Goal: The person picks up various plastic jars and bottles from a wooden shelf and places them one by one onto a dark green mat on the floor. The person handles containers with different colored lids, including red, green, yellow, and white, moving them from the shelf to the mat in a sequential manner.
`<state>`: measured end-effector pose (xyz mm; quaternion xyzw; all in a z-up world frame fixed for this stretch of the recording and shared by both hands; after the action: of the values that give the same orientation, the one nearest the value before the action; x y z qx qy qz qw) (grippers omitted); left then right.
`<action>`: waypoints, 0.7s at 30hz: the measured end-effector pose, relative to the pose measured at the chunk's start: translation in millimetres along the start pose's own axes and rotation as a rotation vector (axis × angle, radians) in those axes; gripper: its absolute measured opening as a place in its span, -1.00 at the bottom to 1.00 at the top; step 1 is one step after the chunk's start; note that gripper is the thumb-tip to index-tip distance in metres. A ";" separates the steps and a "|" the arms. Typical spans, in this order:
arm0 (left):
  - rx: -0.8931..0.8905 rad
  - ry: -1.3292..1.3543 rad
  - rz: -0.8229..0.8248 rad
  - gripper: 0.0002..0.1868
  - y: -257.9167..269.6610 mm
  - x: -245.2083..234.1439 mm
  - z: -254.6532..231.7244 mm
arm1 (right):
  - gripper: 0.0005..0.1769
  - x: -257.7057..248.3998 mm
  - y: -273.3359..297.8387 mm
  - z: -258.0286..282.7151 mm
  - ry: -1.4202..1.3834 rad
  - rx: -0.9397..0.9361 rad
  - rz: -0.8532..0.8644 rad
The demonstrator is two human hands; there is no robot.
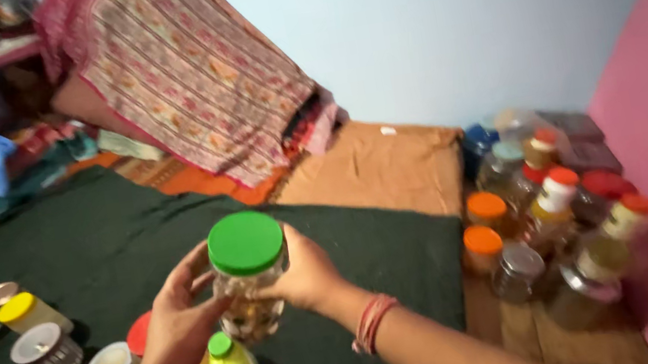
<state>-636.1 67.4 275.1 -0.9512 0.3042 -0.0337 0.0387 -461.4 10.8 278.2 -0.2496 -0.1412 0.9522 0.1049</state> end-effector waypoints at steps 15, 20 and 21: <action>0.033 -0.027 0.059 -0.22 70.6 -83.6 -51.4 | -0.02 77.0 2.5 72.9 -0.083 -0.056 0.068; 0.060 -0.031 0.132 -0.22 83.1 -151.9 -39.5 | -0.01 144.2 7.9 101.5 -0.131 -0.053 0.004; 0.073 -0.027 0.161 -0.22 87.4 -164.4 -37.6 | -0.01 157.8 10.9 106.2 -0.158 -0.054 -0.002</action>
<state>-823.4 90.1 297.6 -0.9220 0.3776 -0.0290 0.0801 -651.1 20.2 293.1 -0.1765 -0.1749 0.9647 0.0879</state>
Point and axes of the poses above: each hand's wrist, its own y-axis away from the middle knuckle, its own x-axis out of the palm, z = x × y, the point moved 4 cm from there along -y, towards the middle knuckle, and after that the axes turned 10 degrees about z, right-handed, at the moved point
